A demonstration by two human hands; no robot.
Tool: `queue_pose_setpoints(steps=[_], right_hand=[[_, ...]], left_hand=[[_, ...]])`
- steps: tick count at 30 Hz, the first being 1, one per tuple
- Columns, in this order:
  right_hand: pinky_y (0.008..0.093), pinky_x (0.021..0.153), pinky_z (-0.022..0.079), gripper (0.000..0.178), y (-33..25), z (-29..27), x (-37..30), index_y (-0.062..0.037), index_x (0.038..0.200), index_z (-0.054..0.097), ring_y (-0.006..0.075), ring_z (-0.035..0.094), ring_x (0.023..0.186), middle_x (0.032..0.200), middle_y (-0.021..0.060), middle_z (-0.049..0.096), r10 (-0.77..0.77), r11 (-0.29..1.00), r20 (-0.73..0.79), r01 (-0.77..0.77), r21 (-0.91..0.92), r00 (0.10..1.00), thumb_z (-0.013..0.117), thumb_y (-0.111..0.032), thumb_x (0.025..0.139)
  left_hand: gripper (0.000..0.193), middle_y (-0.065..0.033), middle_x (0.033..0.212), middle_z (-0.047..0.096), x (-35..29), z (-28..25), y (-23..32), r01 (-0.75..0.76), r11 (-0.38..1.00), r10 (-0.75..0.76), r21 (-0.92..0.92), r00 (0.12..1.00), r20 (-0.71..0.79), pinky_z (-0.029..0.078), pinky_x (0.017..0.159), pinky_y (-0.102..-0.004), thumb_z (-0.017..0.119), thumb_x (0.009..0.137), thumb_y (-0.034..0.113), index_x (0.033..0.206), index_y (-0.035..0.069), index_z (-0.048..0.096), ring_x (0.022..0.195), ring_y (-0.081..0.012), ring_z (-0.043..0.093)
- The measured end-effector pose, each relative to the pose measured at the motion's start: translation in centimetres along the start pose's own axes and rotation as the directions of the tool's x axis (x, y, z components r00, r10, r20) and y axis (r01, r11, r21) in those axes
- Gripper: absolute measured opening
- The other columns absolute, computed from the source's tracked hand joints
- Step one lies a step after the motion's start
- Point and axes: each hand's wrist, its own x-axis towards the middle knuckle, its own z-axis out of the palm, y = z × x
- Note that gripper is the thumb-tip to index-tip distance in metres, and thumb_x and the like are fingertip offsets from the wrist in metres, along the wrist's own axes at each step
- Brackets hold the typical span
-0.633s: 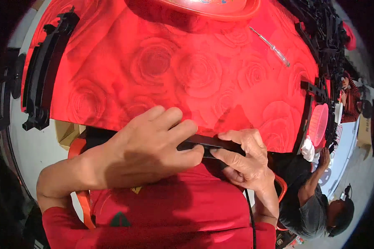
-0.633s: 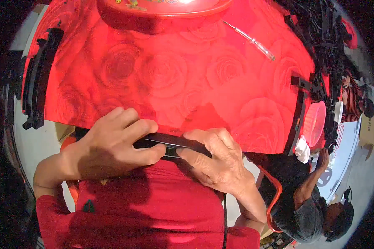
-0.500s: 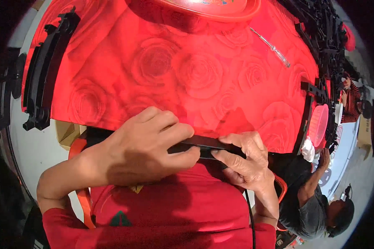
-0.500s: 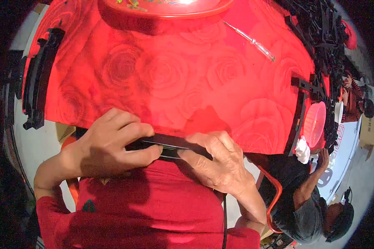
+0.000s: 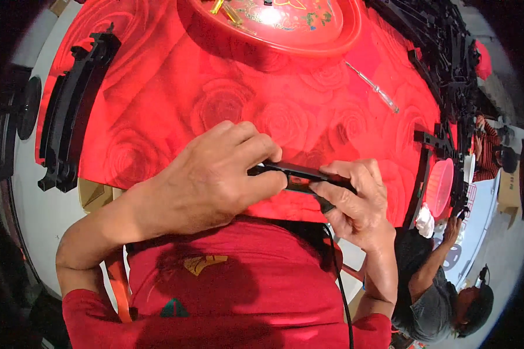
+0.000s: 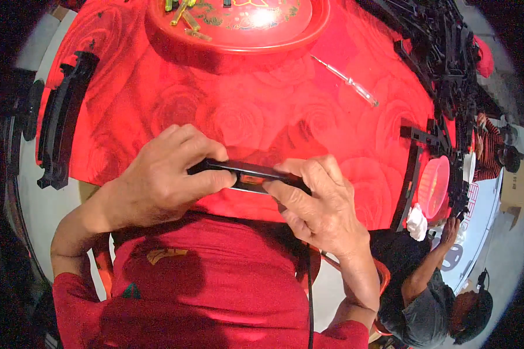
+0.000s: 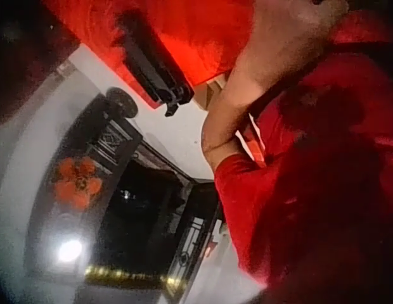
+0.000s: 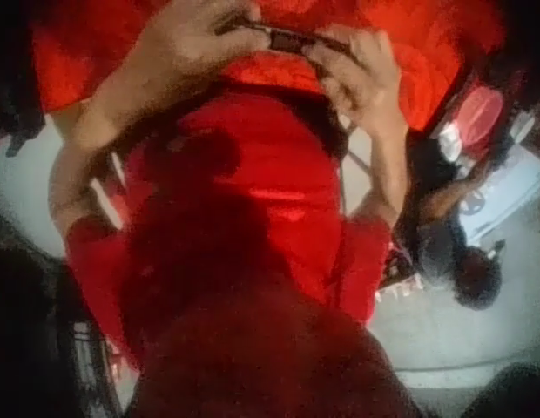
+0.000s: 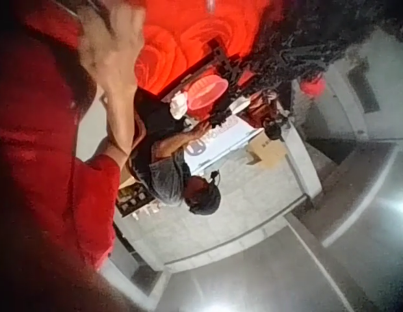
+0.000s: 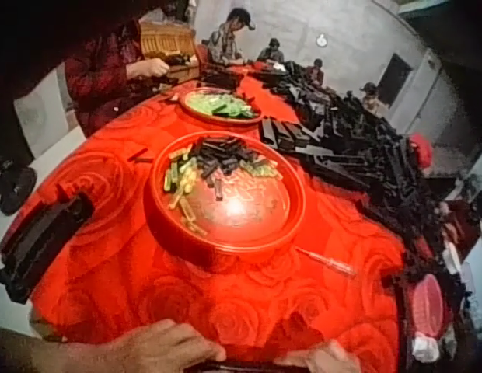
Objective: The person assembles plastic components by inserting small parts and tubes into black plastic housings and pressing the pieces together by hand.
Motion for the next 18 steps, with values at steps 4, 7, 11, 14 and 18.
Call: queue_pose_setpoints(steps=[4, 7, 11, 14, 18], right_hand=[[0.0383, 0.069, 0.050, 0.040, 0.7, 0.5, -0.3, -0.0144, 0.109, 0.077, 0.0279, 0.059, 0.087, 0.109, 0.0085, 0.068, -0.003, 0.999, 0.007, 0.003, 0.054, 1.000, 0.078, -0.007, 0.070], [0.0381, 0.069, 0.050, 0.043, 1.0, 0.5, -0.1, -0.0144, 0.111, 0.077, 0.0277, 0.059, 0.086, 0.109, 0.0085, 0.068, -0.003, 0.994, 0.000, 0.003, 0.107, 1.000, 0.078, -0.007, 0.068], [0.0380, 0.070, 0.050, 0.046, 1.4, 0.1, 0.5, -0.0136, 0.111, 0.076, 0.0282, 0.060, 0.086, 0.110, 0.0086, 0.069, -0.015, 0.984, 0.049, 0.006, 0.179, 0.999, 0.078, -0.005, 0.066], [0.0386, 0.070, 0.052, 0.046, 2.0, -0.5, 0.9, -0.0126, 0.111, 0.076, 0.0286, 0.061, 0.086, 0.111, 0.0093, 0.069, -0.024, 0.974, 0.114, -0.002, 0.226, 0.993, 0.078, -0.004, 0.065], [0.0393, 0.071, 0.053, 0.045, 1.9, -0.7, 0.7, -0.0111, 0.111, 0.076, 0.0287, 0.062, 0.086, 0.112, 0.0105, 0.068, -0.006, 0.973, 0.136, -0.025, 0.228, 0.991, 0.077, -0.004, 0.066]], left_hand=[[0.017, -0.0087, 0.101, 0.063, -0.1, 0.5, -0.2, 0.043, 0.998, -0.041, -0.049, 0.998, 0.043, 0.047, 0.071, -0.0412, 0.068, 0.083, 0.010, 0.099, 0.011, 0.072, 0.087, -0.0279, 0.059], [0.018, -0.0086, 0.100, 0.063, 0.0, 0.5, -0.2, 0.061, 0.996, -0.057, -0.063, 0.996, 0.063, 0.047, 0.071, -0.0412, 0.069, 0.082, 0.011, 0.100, 0.012, 0.072, 0.087, -0.0278, 0.059], [0.020, -0.0085, 0.100, 0.063, 0.1, 0.7, -0.1, 0.076, 0.996, -0.073, -0.036, 0.995, 0.065, 0.048, 0.072, -0.0409, 0.072, 0.080, 0.013, 0.100, 0.013, 0.073, 0.086, -0.0275, 0.059], [0.020, -0.0083, 0.099, 0.063, 1.0, 0.0, 0.2, 0.074, 0.997, -0.071, -0.025, 0.992, 0.104, 0.047, 0.071, -0.0397, 0.071, 0.081, 0.016, 0.101, 0.017, 0.073, 0.084, -0.0268, 0.059], [0.021, -0.0079, 0.097, 0.062, 1.3, -0.3, 0.2, 0.065, 0.998, -0.067, 0.015, 0.978, 0.195, 0.046, 0.069, -0.0382, 0.069, 0.083, 0.019, 0.103, 0.020, 0.073, 0.084, -0.0262, 0.058]])
